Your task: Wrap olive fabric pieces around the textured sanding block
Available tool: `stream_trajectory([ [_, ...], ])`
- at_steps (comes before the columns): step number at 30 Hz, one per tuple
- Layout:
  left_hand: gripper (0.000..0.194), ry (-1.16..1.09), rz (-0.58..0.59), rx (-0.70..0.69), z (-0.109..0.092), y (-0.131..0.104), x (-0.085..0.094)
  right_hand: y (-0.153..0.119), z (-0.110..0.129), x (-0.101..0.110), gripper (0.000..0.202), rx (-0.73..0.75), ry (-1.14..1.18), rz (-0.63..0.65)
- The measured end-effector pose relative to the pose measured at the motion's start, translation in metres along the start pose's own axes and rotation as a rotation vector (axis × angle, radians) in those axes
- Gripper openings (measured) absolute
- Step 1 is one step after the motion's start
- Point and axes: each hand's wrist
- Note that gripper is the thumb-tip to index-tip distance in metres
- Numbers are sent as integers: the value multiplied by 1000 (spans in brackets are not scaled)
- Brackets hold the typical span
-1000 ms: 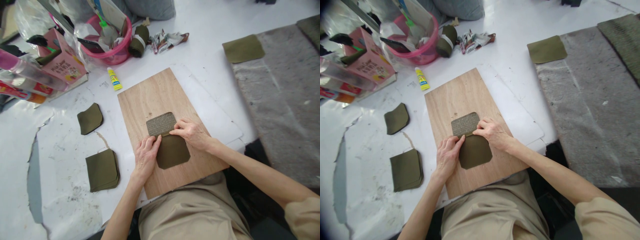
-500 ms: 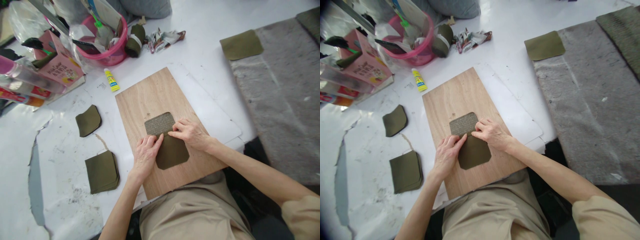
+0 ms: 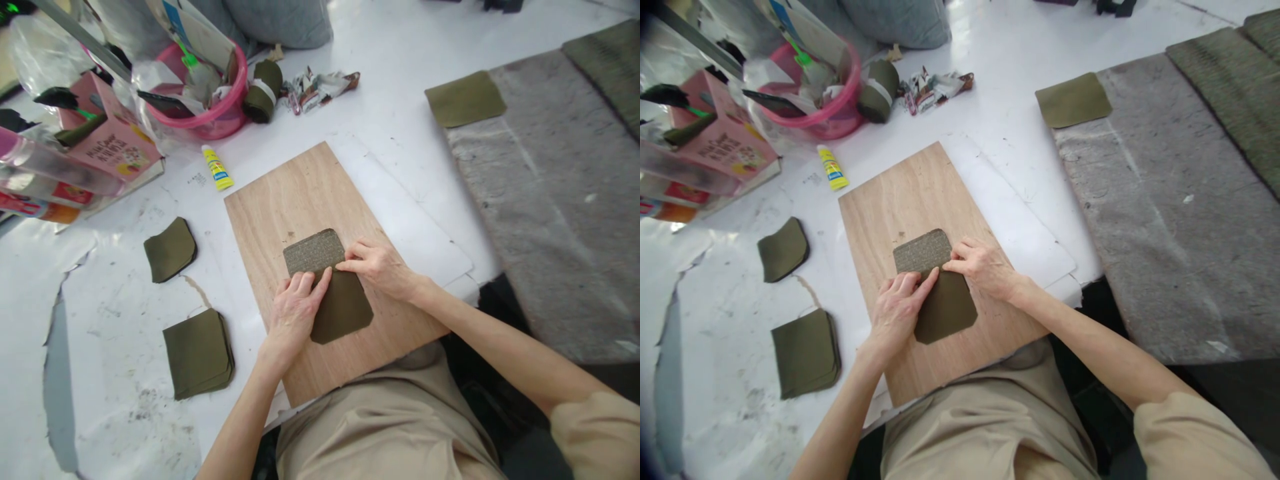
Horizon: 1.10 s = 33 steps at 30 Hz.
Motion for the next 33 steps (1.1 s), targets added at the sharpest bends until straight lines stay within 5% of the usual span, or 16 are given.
stream_trajectory([
  [33, 57, 120, 195, 24, -18, 23, 24, -21, 7, -1, 27, -174, -12, -12],
])
Point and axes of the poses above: each hand's wrist, its own y-axis towards the middle knuckle, its own x-axis out of the back of the hand, z = x × y, and after that the axes turned 11 degrees about z, right-handed
